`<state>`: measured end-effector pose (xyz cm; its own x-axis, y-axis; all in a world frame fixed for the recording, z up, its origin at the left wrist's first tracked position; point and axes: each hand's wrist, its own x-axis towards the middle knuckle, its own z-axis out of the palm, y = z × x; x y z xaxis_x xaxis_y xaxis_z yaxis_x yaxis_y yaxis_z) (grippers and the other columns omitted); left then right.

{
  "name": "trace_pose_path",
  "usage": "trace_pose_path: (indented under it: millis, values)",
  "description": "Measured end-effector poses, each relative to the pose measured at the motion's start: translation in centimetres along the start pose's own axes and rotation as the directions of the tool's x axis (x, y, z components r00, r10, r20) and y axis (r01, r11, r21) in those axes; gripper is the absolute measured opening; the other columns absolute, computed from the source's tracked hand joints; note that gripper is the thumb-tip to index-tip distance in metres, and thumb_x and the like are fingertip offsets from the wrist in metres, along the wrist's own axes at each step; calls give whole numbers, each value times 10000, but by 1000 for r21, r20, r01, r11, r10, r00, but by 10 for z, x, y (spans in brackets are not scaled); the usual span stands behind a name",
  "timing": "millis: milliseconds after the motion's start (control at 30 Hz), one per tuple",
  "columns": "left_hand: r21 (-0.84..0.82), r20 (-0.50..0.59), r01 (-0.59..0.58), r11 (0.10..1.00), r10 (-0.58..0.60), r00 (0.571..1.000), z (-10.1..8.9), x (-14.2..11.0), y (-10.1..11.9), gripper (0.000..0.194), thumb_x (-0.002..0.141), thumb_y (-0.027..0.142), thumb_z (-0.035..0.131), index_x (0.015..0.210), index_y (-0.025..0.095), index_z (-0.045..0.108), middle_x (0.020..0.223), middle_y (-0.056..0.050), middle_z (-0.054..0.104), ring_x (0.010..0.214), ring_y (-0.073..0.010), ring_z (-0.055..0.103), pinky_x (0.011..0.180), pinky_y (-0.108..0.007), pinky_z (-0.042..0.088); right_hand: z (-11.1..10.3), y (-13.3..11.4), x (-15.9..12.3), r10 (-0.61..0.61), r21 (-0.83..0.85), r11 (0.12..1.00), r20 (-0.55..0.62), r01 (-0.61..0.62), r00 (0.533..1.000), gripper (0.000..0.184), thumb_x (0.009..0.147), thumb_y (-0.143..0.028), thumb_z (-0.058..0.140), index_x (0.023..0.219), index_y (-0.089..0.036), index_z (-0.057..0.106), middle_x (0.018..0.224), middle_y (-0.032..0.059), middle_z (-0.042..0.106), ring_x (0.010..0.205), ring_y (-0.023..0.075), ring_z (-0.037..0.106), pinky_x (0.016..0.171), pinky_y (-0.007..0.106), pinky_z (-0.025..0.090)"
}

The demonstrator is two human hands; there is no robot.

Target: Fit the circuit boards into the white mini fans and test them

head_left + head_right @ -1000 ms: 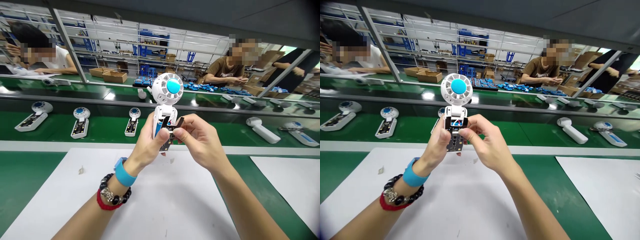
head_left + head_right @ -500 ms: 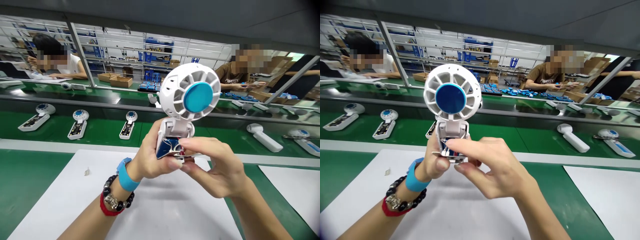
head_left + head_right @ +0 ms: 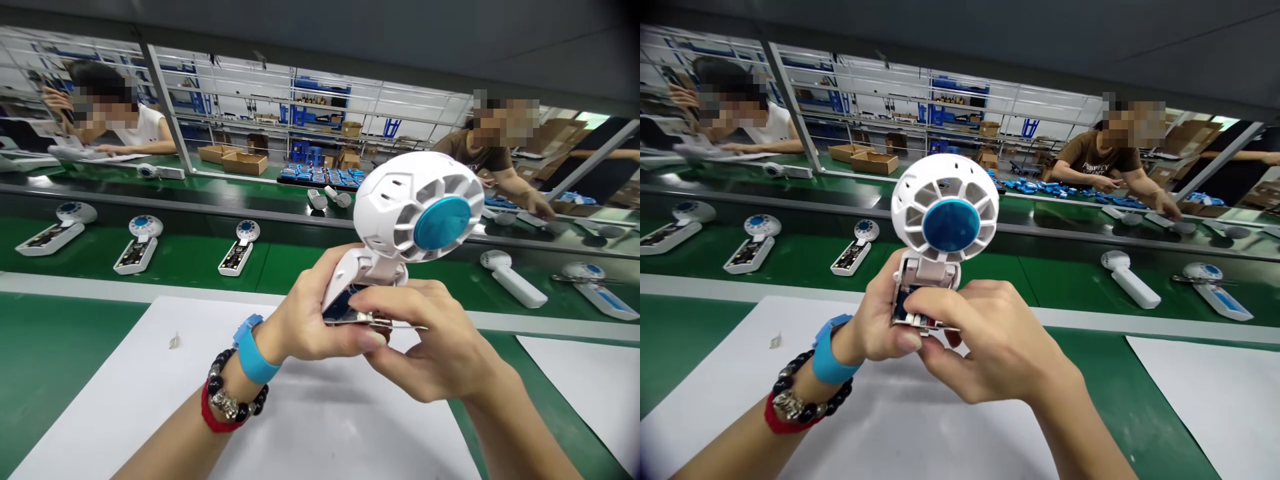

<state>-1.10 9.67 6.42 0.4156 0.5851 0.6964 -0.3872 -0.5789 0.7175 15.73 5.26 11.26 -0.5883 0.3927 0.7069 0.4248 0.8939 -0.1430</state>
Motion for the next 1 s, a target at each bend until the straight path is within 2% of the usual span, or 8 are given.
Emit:
trace_pose_path:
  millis: [133,267,433,533,600,767,900,1000]
  values:
    - [8,3,-18,1000,18,1000,1,1,4,635,772,510,785,1250,213,490,1190,-98,665,1062,-307,658,928,-452,541,0,1,1,12,-66,998,-7,-12,1000,222,816,-151,533,1024,-224,506,621,-66,587,476,92,512,479,214,385]
    - [5,-15,-24,1000,24,1000,1,1,4,588,798,479,773,1245,208,503,1181,-87,665,1065,-292,655,933,-431,544,0,-1,2,29,-98,995,-4,-29,1000,236,824,-156,540,1054,-206,519,683,-36,651,480,94,537,476,219,403]
    - [-60,-19,21,998,-22,1000,0,-2,4,608,799,484,772,1267,225,483,1209,-93,636,1059,-308,658,882,-435,586,2,-1,-3,91,46,995,20,-92,996,331,858,-147,587,1178,-216,536,802,-11,703,602,106,643,556,207,483]
    - [-176,-13,34,984,-36,999,3,-3,5,574,823,466,760,1270,248,473,1152,-73,641,909,-262,697,774,-400,621,5,2,-6,113,150,983,-58,-103,992,394,845,-172,648,1208,-249,516,828,-13,686,607,116,638,550,215,497]
    - [-224,-6,20,974,-22,1000,6,-3,7,535,838,441,754,1263,260,483,1097,-52,652,828,-229,704,740,-380,629,6,5,-6,120,171,980,-106,-101,987,372,837,-193,682,1170,-270,534,801,-22,668,570,116,616,521,220,488]
    - [-220,-32,-59,974,53,998,7,-2,8,479,858,408,741,1251,274,502,1182,-59,640,966,-259,696,775,-371,639,9,6,0,16,98,995,-229,7,973,196,854,-208,709,1007,-272,606,660,-48,632,483,101,550,467,219,439]
    - [-169,-52,-84,982,76,996,5,-2,5,550,825,429,772,1270,259,496,1226,-80,629,1045,-284,668,861,-410,620,11,7,2,-62,13,998,-274,68,960,141,889,-236,683,1017,-238,625,612,-39,613,459,106,527,456,229,432]
    - [-156,-53,-102,983,95,994,5,-1,3,571,824,427,773,1290,262,486,1234,-78,630,1065,-284,662,839,-381,629,14,7,1,-66,-19,998,-283,63,957,152,894,-232,665,1041,-215,632,606,-29,624,461,112,543,458,233,440]
